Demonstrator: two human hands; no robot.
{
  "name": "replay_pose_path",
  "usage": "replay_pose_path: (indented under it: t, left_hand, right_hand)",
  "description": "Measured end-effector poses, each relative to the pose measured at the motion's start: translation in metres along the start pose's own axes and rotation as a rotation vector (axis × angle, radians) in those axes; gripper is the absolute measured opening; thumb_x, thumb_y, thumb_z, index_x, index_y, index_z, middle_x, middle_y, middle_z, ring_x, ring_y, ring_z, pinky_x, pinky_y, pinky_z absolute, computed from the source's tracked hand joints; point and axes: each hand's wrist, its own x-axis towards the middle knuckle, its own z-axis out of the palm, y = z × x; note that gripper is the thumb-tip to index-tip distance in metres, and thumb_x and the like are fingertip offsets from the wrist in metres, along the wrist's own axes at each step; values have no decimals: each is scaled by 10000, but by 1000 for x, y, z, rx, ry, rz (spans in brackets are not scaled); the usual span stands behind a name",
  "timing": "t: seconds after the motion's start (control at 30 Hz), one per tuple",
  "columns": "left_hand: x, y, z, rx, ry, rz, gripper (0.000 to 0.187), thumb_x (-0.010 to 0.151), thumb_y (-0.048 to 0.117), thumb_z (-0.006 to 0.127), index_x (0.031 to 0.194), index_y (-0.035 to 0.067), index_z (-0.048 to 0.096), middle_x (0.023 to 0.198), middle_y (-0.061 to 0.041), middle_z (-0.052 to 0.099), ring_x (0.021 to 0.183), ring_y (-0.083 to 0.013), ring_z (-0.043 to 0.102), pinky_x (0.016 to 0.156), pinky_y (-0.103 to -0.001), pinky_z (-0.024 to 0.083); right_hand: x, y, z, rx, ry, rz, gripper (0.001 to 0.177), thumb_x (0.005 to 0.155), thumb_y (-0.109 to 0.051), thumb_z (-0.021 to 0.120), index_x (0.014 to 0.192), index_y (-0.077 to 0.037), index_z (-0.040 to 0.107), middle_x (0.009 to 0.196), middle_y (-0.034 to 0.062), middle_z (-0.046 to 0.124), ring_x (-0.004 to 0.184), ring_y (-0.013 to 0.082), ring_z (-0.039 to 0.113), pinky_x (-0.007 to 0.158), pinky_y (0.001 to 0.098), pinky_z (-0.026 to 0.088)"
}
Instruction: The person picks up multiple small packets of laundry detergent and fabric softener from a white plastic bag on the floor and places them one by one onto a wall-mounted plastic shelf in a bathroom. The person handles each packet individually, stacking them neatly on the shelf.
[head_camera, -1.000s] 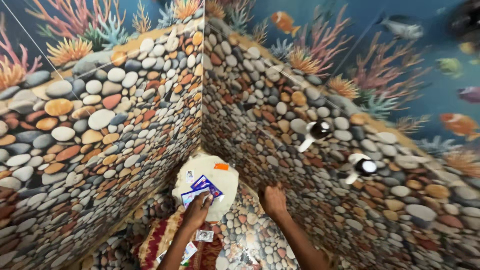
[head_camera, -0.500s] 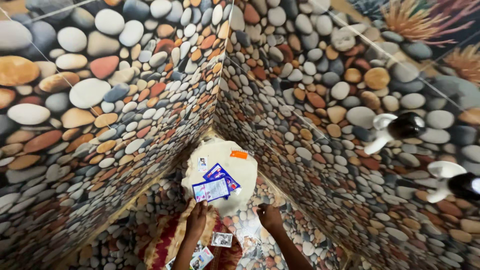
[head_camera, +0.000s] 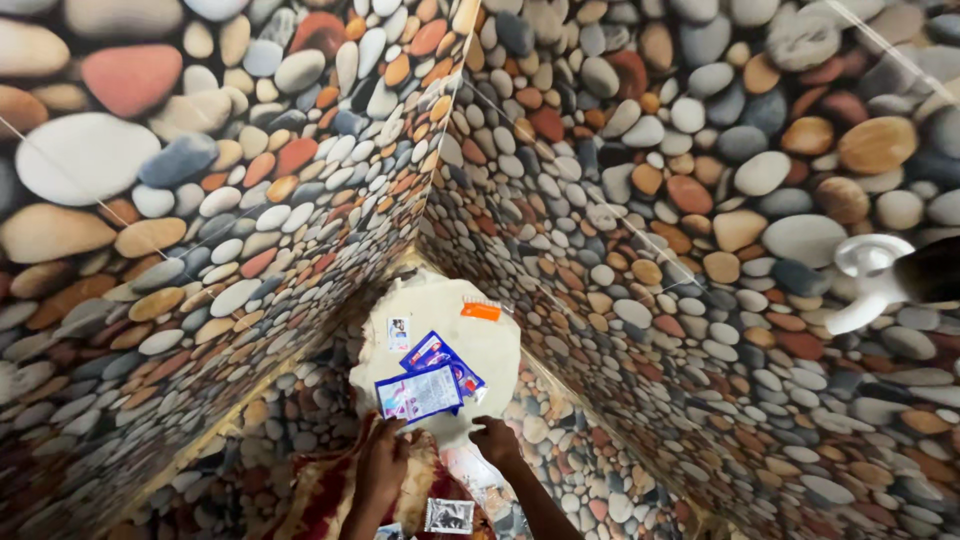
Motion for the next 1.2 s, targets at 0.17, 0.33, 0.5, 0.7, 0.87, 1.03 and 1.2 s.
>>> replay_pose_path:
  t: [0.17,0.33,0.5,0.7,0.87,1.03,1.2]
  left_hand:
    - [5,-5,12,-66,-47,-15,375,861,98,659,1236,80,660,1222,-192,689,1135,-382,656,947,-437,526]
    - [11,-10,14,-37,-112,-82,442,867,89,675,1304,89,608,1263,-199,656,1147,-391,641,930,-443,525]
    - [16,-14,18,-85,-71,-95,492,871,122,710,1343,89,575,1252,-209,645,1151,-397,622,945,-449,508]
    - [14,-13,21,-67,-43,-44,549,835,87,709,1364,102,563,1214,-204,654,1126,-394,622,944,-457,506]
    - [13,-9,15,-72,-57,-15,573,808,50,688,1365,92,559,1228,-212,648,1141,-405,609,959,-474,494]
    - [14,5,10,-8,-135,-74,569,833,150,742,1370,109,561,1243,-206,648,1164,-405,598,995,-476,480]
    - [12,28,-1,157,-126,10,827,730,161,811,1452,63,420,1439,-233,503,1318,-426,502,1071,-482,433]
  right_hand:
    - [28,3,26,71,85,17,572,815,-286,740,1362,-160,628,1005,127,790,956,275,761,870,389,583]
    - [50,1,49,170,134,144,540,832,-304,778,1334,-152,650,976,95,808,866,198,755,794,353,573]
    - [65,-4,68,475,152,401,455,854,-202,775,1290,-106,686,790,77,714,642,193,652,566,340,548]
    - [68,-11,78,852,214,421,468,850,-175,789,1260,-31,616,809,60,696,640,144,611,522,335,545]
    - [70,-14,77,979,238,417,319,852,-168,812,1069,4,654,760,57,674,617,149,605,529,327,537]
    - [72,-22,71,1097,170,340,130,836,-97,806,848,-60,682,694,42,638,570,171,571,543,316,528]
    - [50,-48,54,1083,3,250,140,874,-111,804,828,-81,674,696,5,606,605,111,585,595,298,579]
